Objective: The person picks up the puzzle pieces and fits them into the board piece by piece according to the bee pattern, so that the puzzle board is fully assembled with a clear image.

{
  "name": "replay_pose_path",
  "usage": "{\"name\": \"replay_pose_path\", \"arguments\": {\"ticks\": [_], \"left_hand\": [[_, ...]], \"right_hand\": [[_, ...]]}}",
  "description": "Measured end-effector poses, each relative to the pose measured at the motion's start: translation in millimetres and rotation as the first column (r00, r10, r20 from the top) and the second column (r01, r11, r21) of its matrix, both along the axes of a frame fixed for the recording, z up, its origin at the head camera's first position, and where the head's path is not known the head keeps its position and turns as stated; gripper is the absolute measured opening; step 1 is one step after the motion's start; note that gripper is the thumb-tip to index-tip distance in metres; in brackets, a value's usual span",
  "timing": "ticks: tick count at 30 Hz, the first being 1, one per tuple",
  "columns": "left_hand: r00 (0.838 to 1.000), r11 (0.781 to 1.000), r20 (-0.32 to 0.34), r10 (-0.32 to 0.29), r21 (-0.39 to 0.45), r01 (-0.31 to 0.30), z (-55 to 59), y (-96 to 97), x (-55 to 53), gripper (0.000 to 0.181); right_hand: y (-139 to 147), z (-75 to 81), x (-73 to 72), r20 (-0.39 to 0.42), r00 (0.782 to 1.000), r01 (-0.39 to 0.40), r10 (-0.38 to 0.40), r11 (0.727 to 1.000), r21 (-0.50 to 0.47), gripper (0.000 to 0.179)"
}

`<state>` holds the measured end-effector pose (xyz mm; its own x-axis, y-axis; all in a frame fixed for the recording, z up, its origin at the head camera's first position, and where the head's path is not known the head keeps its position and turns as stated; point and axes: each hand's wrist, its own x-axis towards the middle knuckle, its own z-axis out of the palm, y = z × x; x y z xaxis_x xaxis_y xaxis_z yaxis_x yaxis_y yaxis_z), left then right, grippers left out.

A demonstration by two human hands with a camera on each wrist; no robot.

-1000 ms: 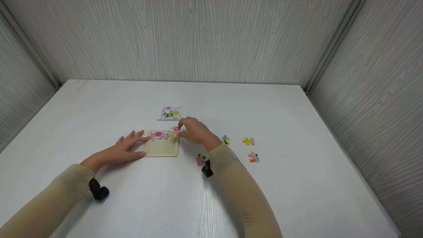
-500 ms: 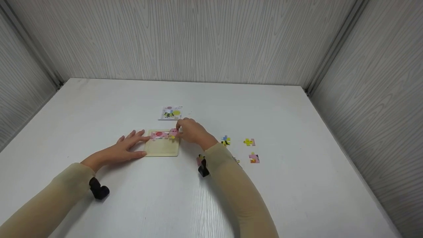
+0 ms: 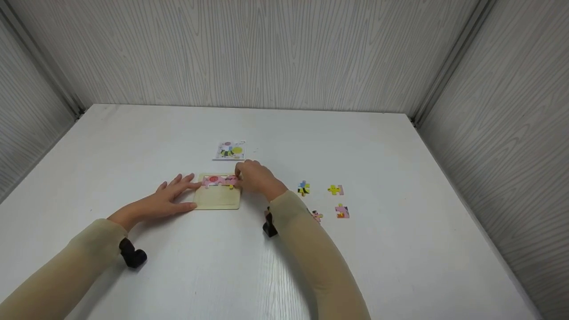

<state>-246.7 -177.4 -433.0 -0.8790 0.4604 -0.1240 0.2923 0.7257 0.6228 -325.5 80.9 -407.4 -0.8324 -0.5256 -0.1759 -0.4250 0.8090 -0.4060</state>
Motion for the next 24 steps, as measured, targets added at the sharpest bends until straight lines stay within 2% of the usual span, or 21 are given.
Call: {"name": "replay_pose_path", "arguments": {"ticks": [5,17,24], "left_hand": [[1.0,1.0,-0.012,-0.008,0.004,0.008,0.1,-0.1,-0.6,0.064],[1.0,1.0,-0.014,0.0,0.007,0.0,-0.1,0.4,0.0,0.063],[1.0,1.0,-0.011,0.008,-0.015,-0.008,-1.4,0.8,-1.4,0.063]], "right_hand": [[0.6,0.2,-1.0,-0.026,1.0,-0.013,0.013,1.0,0.002,0.027],[0.1,-2.7,-4.1,-0.032,0.998,-0.062,0.061,0.998,-0.015,0.028],[-3.0,-2.3,-2.9,-0.058,0.994,-0.089,0.09,0.996,0.025,0.025]]}}
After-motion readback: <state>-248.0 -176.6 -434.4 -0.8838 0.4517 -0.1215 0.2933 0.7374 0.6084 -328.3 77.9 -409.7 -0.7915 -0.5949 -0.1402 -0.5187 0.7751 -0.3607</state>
